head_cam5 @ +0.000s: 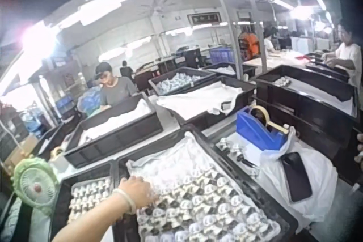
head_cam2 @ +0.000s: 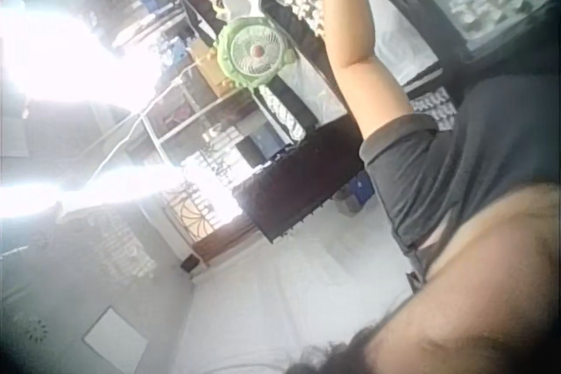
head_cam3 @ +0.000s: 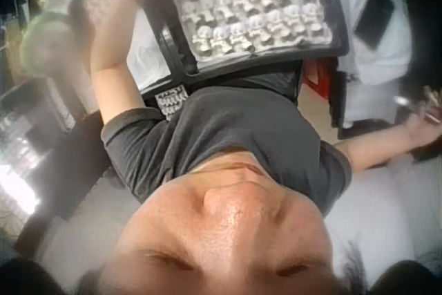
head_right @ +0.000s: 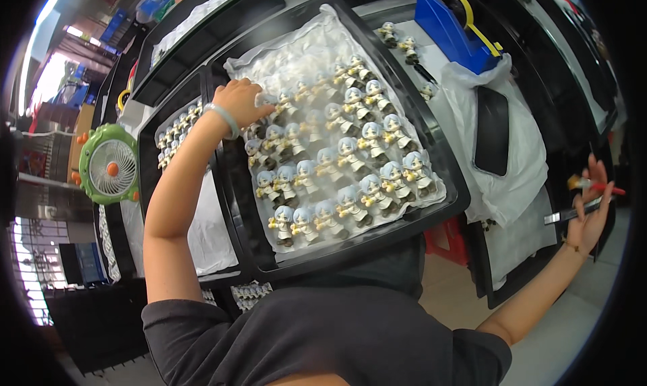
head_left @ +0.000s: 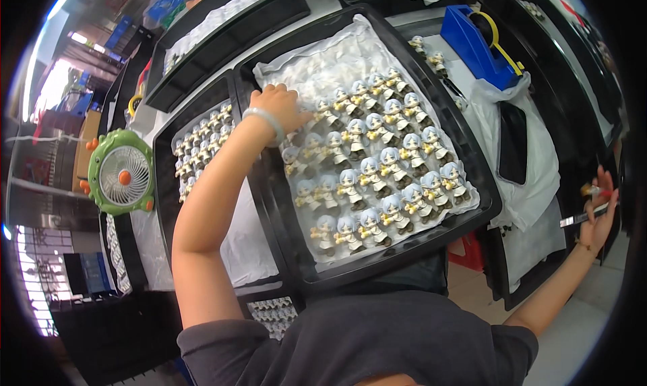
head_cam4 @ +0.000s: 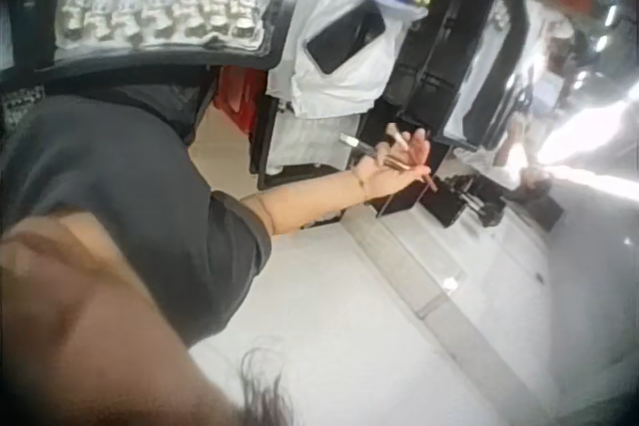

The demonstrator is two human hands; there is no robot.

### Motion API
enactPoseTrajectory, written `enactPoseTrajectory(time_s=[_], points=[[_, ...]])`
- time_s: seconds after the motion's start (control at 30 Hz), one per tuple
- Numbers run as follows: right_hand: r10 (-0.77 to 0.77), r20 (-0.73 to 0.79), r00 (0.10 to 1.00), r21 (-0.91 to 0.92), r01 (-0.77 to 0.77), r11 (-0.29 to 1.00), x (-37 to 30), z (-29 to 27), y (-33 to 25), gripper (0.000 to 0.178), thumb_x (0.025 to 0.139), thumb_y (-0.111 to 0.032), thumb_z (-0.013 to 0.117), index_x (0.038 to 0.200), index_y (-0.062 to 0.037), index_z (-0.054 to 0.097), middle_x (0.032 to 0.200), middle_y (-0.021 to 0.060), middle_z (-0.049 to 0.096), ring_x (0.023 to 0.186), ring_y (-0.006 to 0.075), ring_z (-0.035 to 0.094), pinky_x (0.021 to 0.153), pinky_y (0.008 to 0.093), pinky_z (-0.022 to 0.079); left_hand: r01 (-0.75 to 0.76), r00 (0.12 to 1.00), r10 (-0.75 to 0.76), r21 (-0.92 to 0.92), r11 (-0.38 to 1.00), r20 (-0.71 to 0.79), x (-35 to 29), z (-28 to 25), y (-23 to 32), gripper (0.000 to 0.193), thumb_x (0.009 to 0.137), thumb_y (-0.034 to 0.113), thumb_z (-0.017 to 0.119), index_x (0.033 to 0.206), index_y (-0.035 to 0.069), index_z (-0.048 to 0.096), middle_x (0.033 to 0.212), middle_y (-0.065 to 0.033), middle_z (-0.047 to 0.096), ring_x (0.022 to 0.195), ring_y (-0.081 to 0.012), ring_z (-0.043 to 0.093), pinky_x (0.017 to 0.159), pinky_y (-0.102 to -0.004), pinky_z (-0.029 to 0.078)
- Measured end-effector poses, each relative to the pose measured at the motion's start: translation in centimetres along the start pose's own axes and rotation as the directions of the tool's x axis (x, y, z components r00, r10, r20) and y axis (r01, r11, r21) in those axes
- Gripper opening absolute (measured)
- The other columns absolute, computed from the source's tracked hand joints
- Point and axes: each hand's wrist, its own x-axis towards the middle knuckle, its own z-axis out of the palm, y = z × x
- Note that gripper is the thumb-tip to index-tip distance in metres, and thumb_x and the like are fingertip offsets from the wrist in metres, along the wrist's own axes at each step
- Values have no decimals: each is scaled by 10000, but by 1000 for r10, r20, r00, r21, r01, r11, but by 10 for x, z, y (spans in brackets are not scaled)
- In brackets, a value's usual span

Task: The person picks up small figurines from a tray and paints details on them using a red-handled brush. They handle the figurines one at a time, applying paint to specific areas before placing them back into the tray. The process is repetitive and focused on the finishing touches of the small items.

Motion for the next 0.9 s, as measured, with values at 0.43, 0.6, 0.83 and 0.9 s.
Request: enactPoseTrajectory(time_s=[0.43,0.6,0.83,0.9], points=[[146,782,605,57,-303,951,-33,410,36,310,889,-293,352,859,-29,510,509,-14,398,402,21,297,337,146,213,-118,927,-200,-754,646,-317,-78,-60,-17,295,765,118,503,1046,31,483,942,-142,541,760,-235,561,694,-291,439],[155,854,497,126,-487,864,-43,426,70,255,853,-270,435,746,-53,519,476,-18,379,381,34,283,347,166,201,-104,995,-58,-809,-578,-86,-147,-51,-25,521,775,139,460,1241,27,255,1054,-127,467,779,-183,505,674,-277,404],[318,838,444,-62,-501,863,-51,419,90,270,867,-263,393,709,-59,471,459,-20,358,371,30,264,342,163,202,-235,970,-74,-833,-501,-230,-178,-24,-6,772,521,-100,501,1158,225,210,1147,-125,329,820,-216,464,672,-291,355],[272,849,453,-70,-414,907,-52,418,90,282,871,-264,376,701,-57,463,457,-21,356,373,26,266,348,159,204,-279,958,-78,-837,-470,-275,-175,-21,-4,778,534,-103,492,1163,232,179,1161,-141,321,880,-243,480,722,-313,371]])
